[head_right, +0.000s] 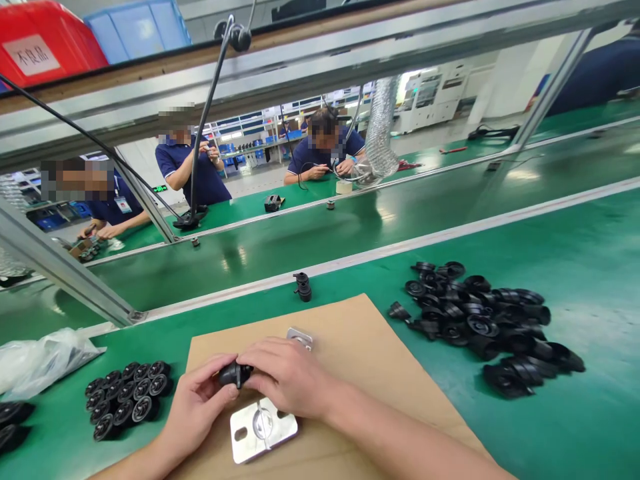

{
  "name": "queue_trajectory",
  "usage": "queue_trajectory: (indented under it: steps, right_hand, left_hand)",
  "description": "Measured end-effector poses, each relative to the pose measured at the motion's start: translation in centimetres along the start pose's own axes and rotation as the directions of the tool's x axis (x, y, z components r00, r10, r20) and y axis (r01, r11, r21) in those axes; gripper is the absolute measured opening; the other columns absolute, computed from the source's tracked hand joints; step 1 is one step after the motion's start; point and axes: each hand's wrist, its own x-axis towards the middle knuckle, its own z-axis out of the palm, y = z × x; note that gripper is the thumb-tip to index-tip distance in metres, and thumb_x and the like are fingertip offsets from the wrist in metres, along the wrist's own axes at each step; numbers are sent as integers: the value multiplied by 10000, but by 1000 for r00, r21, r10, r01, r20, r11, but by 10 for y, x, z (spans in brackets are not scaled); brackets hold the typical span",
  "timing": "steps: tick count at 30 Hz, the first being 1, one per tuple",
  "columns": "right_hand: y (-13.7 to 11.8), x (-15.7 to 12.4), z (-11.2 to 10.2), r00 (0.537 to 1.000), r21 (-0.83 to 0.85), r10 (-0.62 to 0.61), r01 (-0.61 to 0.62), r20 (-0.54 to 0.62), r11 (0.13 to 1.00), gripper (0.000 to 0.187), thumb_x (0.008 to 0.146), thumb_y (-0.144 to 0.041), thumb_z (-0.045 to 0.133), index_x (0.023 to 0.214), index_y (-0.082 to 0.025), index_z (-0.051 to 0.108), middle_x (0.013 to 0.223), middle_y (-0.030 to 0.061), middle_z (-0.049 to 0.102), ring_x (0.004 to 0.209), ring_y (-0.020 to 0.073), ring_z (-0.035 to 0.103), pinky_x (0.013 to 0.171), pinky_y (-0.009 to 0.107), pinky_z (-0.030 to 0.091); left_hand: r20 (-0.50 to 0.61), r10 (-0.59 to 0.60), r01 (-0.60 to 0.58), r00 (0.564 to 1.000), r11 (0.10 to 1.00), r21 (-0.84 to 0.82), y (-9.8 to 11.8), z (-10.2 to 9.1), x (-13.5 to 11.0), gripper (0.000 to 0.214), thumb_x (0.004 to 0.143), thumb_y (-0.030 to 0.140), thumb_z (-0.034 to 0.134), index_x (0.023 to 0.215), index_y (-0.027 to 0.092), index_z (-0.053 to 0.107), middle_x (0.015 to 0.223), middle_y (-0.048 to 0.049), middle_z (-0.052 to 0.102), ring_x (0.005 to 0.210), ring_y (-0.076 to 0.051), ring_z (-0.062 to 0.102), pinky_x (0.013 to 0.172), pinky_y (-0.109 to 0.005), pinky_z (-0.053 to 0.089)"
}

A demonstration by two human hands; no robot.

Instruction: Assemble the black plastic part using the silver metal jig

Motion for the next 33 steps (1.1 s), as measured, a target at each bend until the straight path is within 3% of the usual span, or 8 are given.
queue_trajectory:
  steps: [4, 8, 12, 15, 19, 21, 27, 33]
  right_hand:
    - [-1, 0, -1, 999, -34, 19, -18, 33, 999, 222, 1029, -198, 621, 1243, -212, 680, 1107, 76, 772, 989, 240, 718, 834, 373, 563]
    - [-5, -1, -1, 978, -82, 188, -181, 87, 980, 240, 955, -291, 737, 1179, -213, 705, 986, 50, 771, 877, 243, 705, 742, 350, 506]
    - [-9, -1, -4, 953, -126, 275, -260, 124, 957, 259, 961, -372, 737, 1164, -213, 704, 1024, 53, 770, 920, 254, 712, 781, 360, 496]
    - [-10, 0, -9, 971, -109, 201, -187, 127, 976, 384, 932, -327, 756, 1278, -216, 631, 1156, 67, 745, 1013, 260, 706, 837, 369, 515]
    - [-9, -1, -10, 986, -173, 0, 29, 167, 985, 260, 1001, -179, 584, 1248, -230, 646, 1187, 80, 730, 1038, 248, 698, 873, 373, 531]
    - [-8, -2, -7, 988, -198, -17, 47, 154, 979, 212, 1025, -208, 562, 1211, -218, 664, 1118, 85, 745, 975, 251, 705, 836, 377, 534]
    - [-8, -4, 1, 977, -180, 195, -177, 88, 968, 217, 1008, -352, 644, 1151, -193, 683, 1005, 70, 773, 883, 261, 722, 757, 368, 491]
    - [-14, -2, -4, 953, -166, 262, -237, 152, 957, 250, 938, -427, 678, 1065, -211, 674, 928, 36, 737, 834, 235, 686, 720, 339, 411]
  left_hand:
    - [8, 1, -1, 1000, 999, 54, 4, 0, 0, 359, 890, 356, 853, 1232, 267, 792, 1250, -101, 762, 1159, -282, 720, 1044, -367, 597]
    - [20, -4, 2, 1000, 997, 77, 6, -1, 0, 357, 885, 362, 856, 1225, 270, 794, 1226, -97, 773, 1129, -285, 736, 1021, -377, 611]
    - [32, -30, 28, 999, 998, 59, 6, 0, 0, 345, 896, 359, 846, 1222, 261, 791, 1243, -99, 763, 1138, -283, 730, 1034, -374, 603]
    - [33, -49, 48, 998, 998, 29, 4, 0, -1, 350, 898, 374, 843, 1221, 250, 790, 1240, -103, 761, 1142, -280, 725, 1039, -364, 597]
    - [14, -56, 56, 998, 998, -9, 1, -1, -2, 380, 885, 390, 856, 1232, 252, 789, 1258, -107, 759, 1167, -287, 720, 1042, -361, 599]
    - [21, -48, 47, 999, 999, 8, 2, -1, -2, 374, 886, 388, 856, 1229, 254, 791, 1260, -108, 759, 1169, -290, 718, 1047, -374, 596]
    - [78, -15, 10, 997, 998, 63, 9, 1, -1, 356, 905, 377, 834, 1236, 255, 789, 1231, -105, 766, 1133, -291, 726, 1031, -386, 595]
    - [54, 9, -14, 999, 997, 80, 6, 3, -1, 334, 914, 379, 831, 1232, 289, 788, 1230, -86, 772, 1125, -275, 740, 1010, -347, 611]
